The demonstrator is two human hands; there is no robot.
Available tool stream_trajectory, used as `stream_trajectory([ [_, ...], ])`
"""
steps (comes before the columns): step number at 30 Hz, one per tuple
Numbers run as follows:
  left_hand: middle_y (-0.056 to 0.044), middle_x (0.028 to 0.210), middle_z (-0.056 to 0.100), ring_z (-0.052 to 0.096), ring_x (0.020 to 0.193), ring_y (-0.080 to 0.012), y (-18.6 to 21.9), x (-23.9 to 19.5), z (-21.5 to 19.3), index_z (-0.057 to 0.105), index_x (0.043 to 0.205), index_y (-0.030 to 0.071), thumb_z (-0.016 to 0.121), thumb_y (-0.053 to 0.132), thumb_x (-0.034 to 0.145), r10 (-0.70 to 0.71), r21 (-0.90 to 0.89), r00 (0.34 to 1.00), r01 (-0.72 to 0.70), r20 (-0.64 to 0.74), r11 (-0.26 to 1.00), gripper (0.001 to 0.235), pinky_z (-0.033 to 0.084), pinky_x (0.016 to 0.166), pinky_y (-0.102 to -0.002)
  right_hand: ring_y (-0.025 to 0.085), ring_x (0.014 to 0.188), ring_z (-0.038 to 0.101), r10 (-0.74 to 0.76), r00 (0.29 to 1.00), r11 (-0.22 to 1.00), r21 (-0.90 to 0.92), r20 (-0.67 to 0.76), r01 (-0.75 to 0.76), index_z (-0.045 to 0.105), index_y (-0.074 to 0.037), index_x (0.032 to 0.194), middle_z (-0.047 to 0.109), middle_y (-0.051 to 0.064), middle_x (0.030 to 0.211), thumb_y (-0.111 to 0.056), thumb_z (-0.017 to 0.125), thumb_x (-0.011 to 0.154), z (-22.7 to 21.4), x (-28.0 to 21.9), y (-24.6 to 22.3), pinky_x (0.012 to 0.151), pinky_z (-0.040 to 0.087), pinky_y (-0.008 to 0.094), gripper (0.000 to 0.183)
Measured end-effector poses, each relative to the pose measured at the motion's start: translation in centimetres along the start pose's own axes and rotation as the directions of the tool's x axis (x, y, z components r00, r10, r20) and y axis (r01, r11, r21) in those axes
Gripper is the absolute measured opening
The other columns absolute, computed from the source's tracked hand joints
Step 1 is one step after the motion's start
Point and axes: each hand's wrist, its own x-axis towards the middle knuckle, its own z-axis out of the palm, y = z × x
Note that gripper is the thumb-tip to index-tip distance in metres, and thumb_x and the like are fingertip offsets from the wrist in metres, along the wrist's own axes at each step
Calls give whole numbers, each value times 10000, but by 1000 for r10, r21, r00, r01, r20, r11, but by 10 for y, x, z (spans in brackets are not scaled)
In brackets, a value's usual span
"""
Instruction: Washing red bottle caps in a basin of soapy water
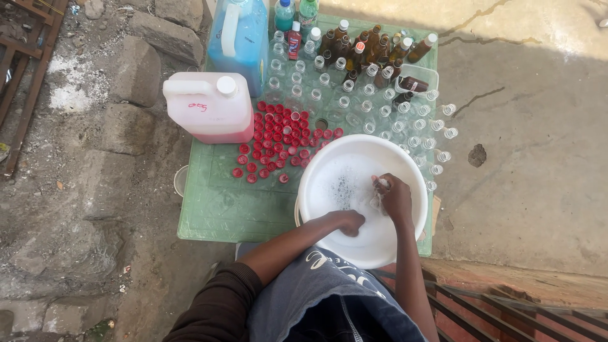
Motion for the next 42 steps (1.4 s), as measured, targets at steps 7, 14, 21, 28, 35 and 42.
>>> stream_trajectory([
  [7,-265,1028,645,659,954,-388,-8,-22,-28,619,1156,0,593,113,785,-119,50,989,124,-90,991,389,576,699,-479,388,915,652,20,1000,999,-32,23,-20,696,-115,909,715,96,890,-402,639,915,9,6,11,840,481,509,292],
  [14,-227,747,663,693,761,-376,-26,-29,-46,683,883,-36,563,136,816,-291,-135,895,260,-337,956,220,576,591,-460,450,1027,607,40,995,962,-272,91,-14,529,-23,1205,556,248,1131,-271,586,900,37,8,18,886,501,535,397],
  [21,-286,922,654,670,901,-407,0,-79,-74,595,1078,-89,510,127,865,-405,-458,731,143,-549,878,314,579,669,-439,450,1109,571,136,981,976,-186,137,-110,462,15,1354,565,301,1223,-143,617,798,73,30,63,920,463,536,598],
  [28,-329,1275,492,493,1208,-441,40,-126,-82,367,1347,-125,425,140,879,-637,-895,690,-36,-345,446,541,481,939,-501,463,928,591,-96,980,946,289,-176,145,510,44,997,591,292,918,-76,503,910,56,-16,-27,810,451,523,148],
  [35,-351,1403,327,332,1323,-457,58,-131,-73,211,1424,-107,429,166,881,-630,-960,729,-144,-266,240,646,353,1048,-527,399,762,642,-261,923,952,-236,-281,197,551,-5,1062,574,151,802,-78,600,818,64,-12,-30,660,522,523,259],
  [42,-349,1440,254,255,1365,-457,102,-175,-104,169,1431,-118,362,131,915,-668,-958,687,-227,-286,177,605,276,1108,-525,390,721,652,-317,902,928,-293,-294,230,548,-20,1023,553,114,766,-115,625,809,65,-17,-18,620,531,522,247],
])
